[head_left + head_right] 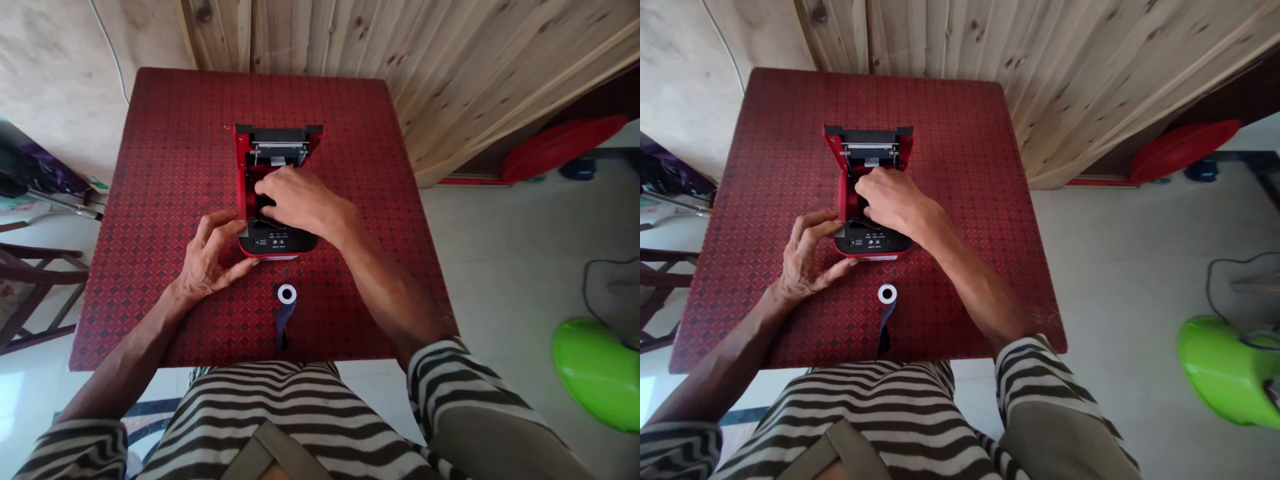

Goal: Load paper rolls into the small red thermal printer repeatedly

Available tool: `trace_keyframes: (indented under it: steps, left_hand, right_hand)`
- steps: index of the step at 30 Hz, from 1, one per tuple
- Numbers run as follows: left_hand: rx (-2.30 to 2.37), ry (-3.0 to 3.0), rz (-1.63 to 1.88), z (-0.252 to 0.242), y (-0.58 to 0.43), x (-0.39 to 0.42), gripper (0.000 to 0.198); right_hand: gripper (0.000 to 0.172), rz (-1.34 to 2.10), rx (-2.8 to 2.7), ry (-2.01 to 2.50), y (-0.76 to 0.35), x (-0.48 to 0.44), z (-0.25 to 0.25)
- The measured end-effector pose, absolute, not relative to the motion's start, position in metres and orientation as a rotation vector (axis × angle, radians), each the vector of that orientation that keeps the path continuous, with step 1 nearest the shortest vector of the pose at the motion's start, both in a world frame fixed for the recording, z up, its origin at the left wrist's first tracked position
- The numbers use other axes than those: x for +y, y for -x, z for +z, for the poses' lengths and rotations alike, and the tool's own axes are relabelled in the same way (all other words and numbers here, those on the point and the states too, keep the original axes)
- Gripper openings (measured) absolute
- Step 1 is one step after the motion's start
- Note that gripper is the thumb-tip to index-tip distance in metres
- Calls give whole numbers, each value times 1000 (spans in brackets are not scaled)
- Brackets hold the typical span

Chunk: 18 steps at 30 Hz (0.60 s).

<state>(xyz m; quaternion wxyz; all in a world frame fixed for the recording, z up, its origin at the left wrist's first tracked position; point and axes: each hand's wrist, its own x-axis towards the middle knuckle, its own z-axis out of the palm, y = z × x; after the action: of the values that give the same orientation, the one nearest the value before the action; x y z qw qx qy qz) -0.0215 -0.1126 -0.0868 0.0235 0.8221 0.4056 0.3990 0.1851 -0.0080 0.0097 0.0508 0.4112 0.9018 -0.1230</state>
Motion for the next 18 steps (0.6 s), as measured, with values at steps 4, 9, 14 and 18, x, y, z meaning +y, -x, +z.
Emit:
trace_keyframes:
  steps: [4, 9, 14, 18]
  left_hand:
    - [1246, -2533, 1252, -87, 21, -113, 69]
    - [1236, -2533, 1269, -86, 21, -112, 70]
    - [1250, -2499, 1290, -86, 20, -113, 67]
    - [1290, -2519, 1253, -84, 20, -112, 61]
  right_hand:
    - [19, -434, 2920, -1461, -194, -26, 11]
    - [16, -590, 3344, -1739, -233, -60, 22]
    - [21, -724, 3189, -2540, -302, -60, -21]
    - [30, -1162, 2928, -2754, -330, -52, -88]
